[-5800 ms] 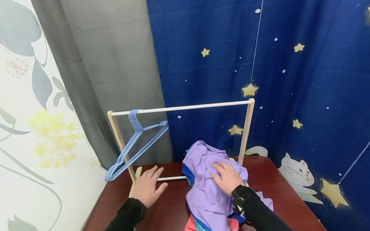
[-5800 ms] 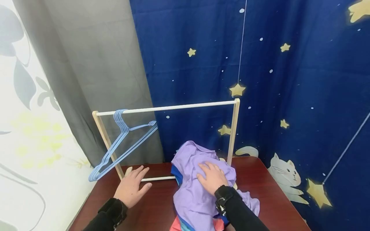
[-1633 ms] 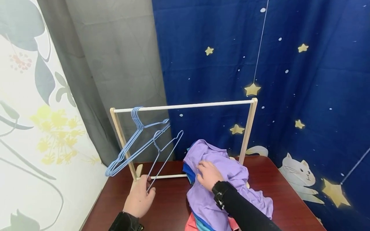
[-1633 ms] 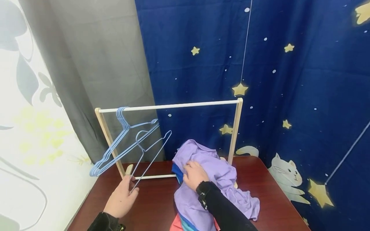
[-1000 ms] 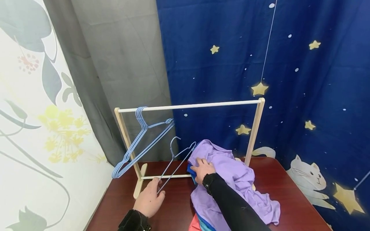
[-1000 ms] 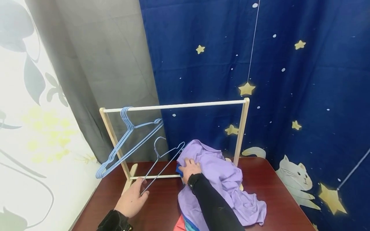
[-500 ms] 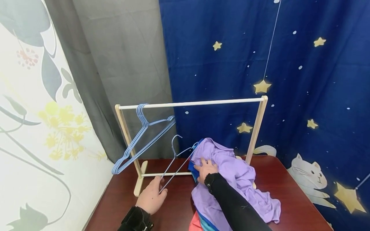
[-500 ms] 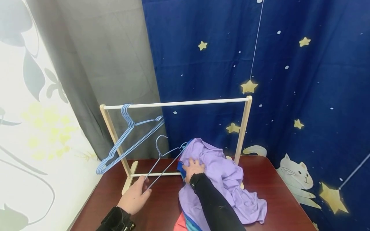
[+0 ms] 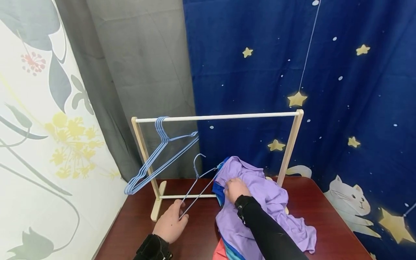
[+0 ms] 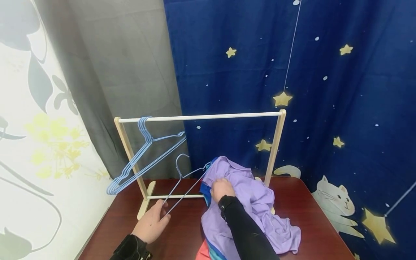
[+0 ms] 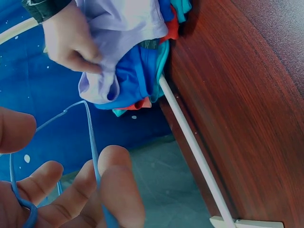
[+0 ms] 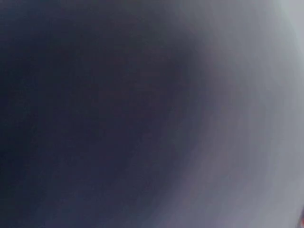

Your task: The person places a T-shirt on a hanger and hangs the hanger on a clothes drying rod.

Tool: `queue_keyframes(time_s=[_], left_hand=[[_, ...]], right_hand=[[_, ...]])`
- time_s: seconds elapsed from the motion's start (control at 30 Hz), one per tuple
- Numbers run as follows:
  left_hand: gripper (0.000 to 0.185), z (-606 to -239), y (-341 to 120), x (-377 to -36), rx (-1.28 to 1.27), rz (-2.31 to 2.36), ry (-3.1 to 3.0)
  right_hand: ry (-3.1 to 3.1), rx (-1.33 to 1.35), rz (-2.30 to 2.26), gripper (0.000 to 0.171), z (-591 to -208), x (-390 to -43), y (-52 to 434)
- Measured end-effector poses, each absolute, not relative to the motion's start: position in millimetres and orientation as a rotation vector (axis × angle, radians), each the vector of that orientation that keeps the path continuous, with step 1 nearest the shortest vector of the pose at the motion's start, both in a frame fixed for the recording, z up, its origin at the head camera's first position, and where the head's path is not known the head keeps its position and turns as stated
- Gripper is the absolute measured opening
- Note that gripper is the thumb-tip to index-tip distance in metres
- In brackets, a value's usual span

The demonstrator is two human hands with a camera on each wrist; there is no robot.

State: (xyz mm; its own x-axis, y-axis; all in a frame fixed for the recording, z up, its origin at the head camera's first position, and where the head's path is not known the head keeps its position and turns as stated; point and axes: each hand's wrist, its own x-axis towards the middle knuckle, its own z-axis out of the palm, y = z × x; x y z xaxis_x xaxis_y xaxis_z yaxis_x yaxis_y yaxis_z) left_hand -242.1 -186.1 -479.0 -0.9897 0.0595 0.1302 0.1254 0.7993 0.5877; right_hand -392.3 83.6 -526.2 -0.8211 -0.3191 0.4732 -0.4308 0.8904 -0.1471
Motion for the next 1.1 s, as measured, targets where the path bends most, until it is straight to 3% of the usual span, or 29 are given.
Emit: queue_keyframes(time_s=[0.1,0.2,0.43,0.53,0.7,0.8,0.87,1.03,1.1], left_hand=[[0.033,-479,-187,-243,-0.152,-0.961,-2.873],[0.032,-478,-187,-242,-0.161,-0.958,-2.854],[0.032,-476,-186,-239,-0.176,-0.973,-2.839],[0.032,-476,-186,-238,-0.182,-0.985,-2.846],[0.033,-477,-186,-236,-0.190,-0.999,-2.850],[0.033,-477,-186,-236,-0.201,-1.005,-2.847],[0.033,-478,-186,-235,-0.207,-1.004,-2.846],[0.032,-478,-186,-235,-0.231,-1.012,-2.854],[0.032,-477,-186,-234,-0.244,-1.017,-2.857]], right_hand=[[-2.569,0.478,0.525,0.001,-517,-396,86],[-2.538,0.446,0.621,0.007,-508,-398,92],[-2.734,0.614,0.511,0.061,-499,-398,112],[-2.827,0.663,0.394,0.050,-499,-395,119],[-2.867,0.684,0.235,0.010,-502,-390,121],[-2.846,0.628,0.146,0.027,-502,-389,121],[-2.823,0.604,0.083,0.030,-501,-389,120],[-2.767,0.661,0.044,0.010,-487,-385,121],[-2.776,0.670,0.096,0.011,-478,-384,122]])
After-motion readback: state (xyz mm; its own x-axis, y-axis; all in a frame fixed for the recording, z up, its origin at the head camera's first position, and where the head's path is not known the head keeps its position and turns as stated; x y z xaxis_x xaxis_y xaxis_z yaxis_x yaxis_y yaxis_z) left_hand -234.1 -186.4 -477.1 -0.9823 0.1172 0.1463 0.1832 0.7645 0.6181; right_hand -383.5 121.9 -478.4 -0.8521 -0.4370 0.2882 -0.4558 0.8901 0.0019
